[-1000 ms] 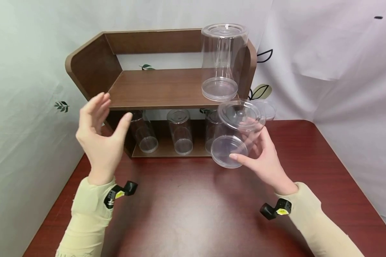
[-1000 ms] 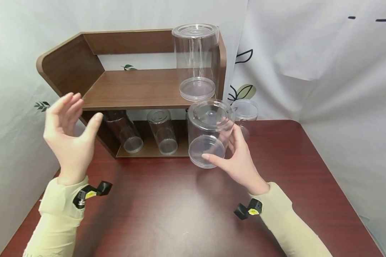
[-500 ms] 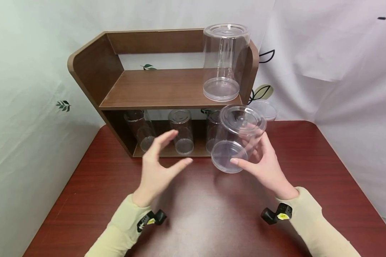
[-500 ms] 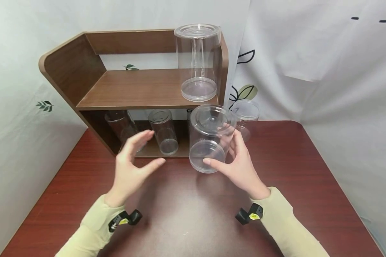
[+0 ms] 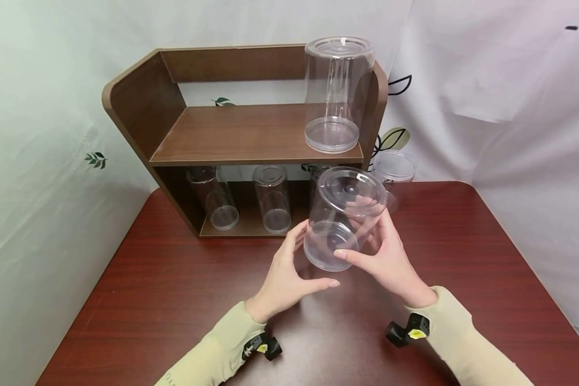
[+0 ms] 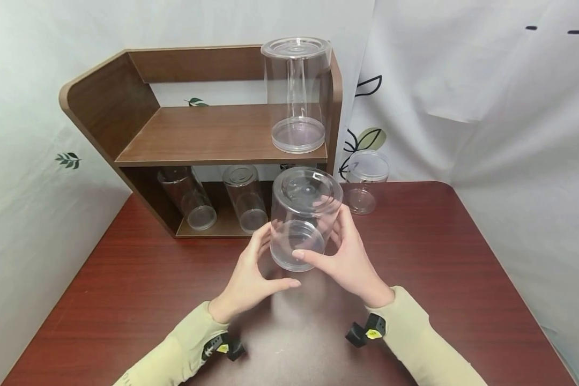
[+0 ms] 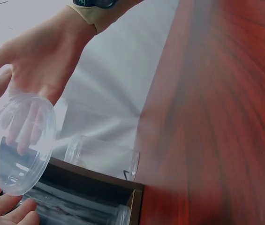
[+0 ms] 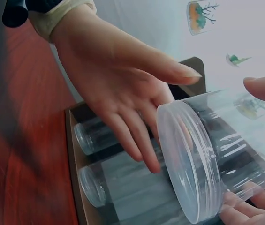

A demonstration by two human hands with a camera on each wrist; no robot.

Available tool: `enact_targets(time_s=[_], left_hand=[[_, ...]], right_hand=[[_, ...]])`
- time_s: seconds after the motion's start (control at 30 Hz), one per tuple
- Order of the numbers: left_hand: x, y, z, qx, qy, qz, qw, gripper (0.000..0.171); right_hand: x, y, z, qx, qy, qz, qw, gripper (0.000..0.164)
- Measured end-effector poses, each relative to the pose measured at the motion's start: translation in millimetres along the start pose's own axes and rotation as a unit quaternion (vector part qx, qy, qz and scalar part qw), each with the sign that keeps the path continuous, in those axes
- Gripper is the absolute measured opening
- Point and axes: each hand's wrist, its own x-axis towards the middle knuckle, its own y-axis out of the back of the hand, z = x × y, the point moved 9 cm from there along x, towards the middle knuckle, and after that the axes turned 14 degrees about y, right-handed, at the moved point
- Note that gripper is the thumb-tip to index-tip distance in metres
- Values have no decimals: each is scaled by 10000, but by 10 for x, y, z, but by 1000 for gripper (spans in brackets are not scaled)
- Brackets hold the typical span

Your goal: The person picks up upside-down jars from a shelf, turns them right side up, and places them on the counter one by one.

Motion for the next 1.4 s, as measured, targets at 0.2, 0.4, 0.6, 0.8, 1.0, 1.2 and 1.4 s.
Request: enact_targets(time_s=[0.2,0.4,0.6,0.8,1.0,1.2,1.4], left_hand=[[19,-5,-14,-214,-28,160,9996,107],[19,78,7,-388,-63,306,9988,100],[-18,349,213,-698,-321,584,9953,100],[-9,638,88,-929,-559,796,9909,102],[-31,899,108,-1063,-680,1010,9869,100],[-36,1095,103,-1123,-663,1136,9849,99],[-42,1278,103,-1318,-728,1235,9809,100]], right_hand=[[-26,-67,3,386,20,98,9992,90],[-25,-113,-4,570,92,58,9983,93],[26,16,-86,715,398,207,9964,99],[242,377,-315,1161,1088,1003,9821,76],[456,654,-396,619,1081,1831,9752,60],[680,739,-389,330,998,2067,9727,59],[899,709,-300,77,751,1962,9777,62]])
